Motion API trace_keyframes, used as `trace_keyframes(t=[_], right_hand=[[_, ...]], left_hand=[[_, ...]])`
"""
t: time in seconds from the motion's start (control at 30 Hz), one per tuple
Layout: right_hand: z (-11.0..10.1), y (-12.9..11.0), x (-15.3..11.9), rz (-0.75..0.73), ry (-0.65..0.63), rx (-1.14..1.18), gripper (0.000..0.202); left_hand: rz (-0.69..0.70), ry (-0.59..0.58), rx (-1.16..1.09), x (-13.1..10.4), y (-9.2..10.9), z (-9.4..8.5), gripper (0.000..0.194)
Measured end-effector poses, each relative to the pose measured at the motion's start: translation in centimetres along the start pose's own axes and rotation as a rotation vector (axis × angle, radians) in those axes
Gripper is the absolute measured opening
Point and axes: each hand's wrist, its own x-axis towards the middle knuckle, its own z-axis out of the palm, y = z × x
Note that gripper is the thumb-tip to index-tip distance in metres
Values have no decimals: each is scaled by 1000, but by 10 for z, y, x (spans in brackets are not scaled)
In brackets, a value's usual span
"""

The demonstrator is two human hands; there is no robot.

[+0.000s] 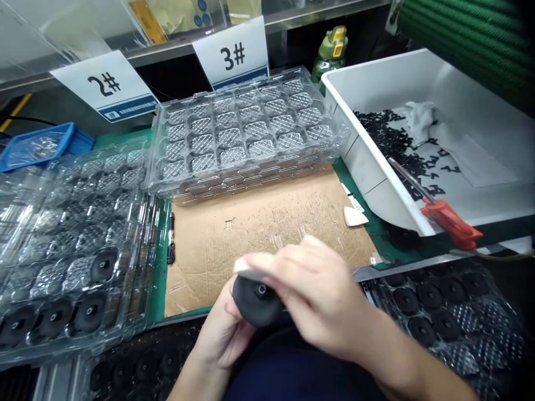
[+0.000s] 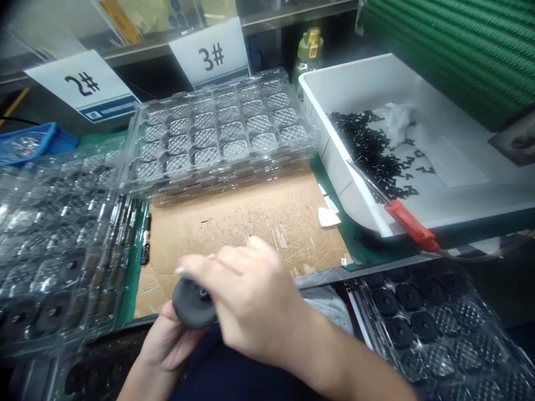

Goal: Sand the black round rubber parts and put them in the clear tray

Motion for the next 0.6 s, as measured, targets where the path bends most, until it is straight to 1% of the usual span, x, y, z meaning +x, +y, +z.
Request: trace_keyframes(t=[0.07,0.13,0.17,0.2,0.23,0.3,0.33,0.37,0.4,0.43,0.47,0.5,0.53,0.57,0.6], right_hand=[[-9,4,-12,186,-82,46,29],[-19,9,-26,255,-173,194,27],[-23,13,-33,271,-181,265,26],[-26,15,-39,299,-150,308,25],[-27,17,-43,342,-81,318,25],[-28,17,-47,431,105,265,27],[-27,15,-46,443,185,218,29],[-25,12,-43,416,246,166,32],[-23,8,-39,342,280,116,35],[-20,5,-34,230,285,69,37],[-17,2,-29,106,262,35,36],[-14,1,-23,4,210,10,35],[-12,0,-19,-50,137,-11,34],[-11,0,-15,-50,56,-38,33],[-10,0,-13,-14,-15,-74,35]], left_hand=[[33,-21,-27,0,5,1,48],[36,-62,-59,-2,9,1,55],[31,-80,-72,-2,11,1,55],[26,-97,-79,-3,11,2,53],[24,-110,-84,-3,12,4,50],[13,-135,-89,-2,12,8,46],[8,-144,-91,-1,11,10,46],[4,-148,-89,-1,11,11,47],[2,-144,-85,0,10,12,46],[2,-135,-82,0,9,11,44],[6,-130,-78,0,8,10,43],[14,-119,-71,0,7,8,42],[23,-100,-64,0,6,5,41],[34,-72,-59,-1,4,2,41],[49,-40,-56,-1,3,-1,42]])
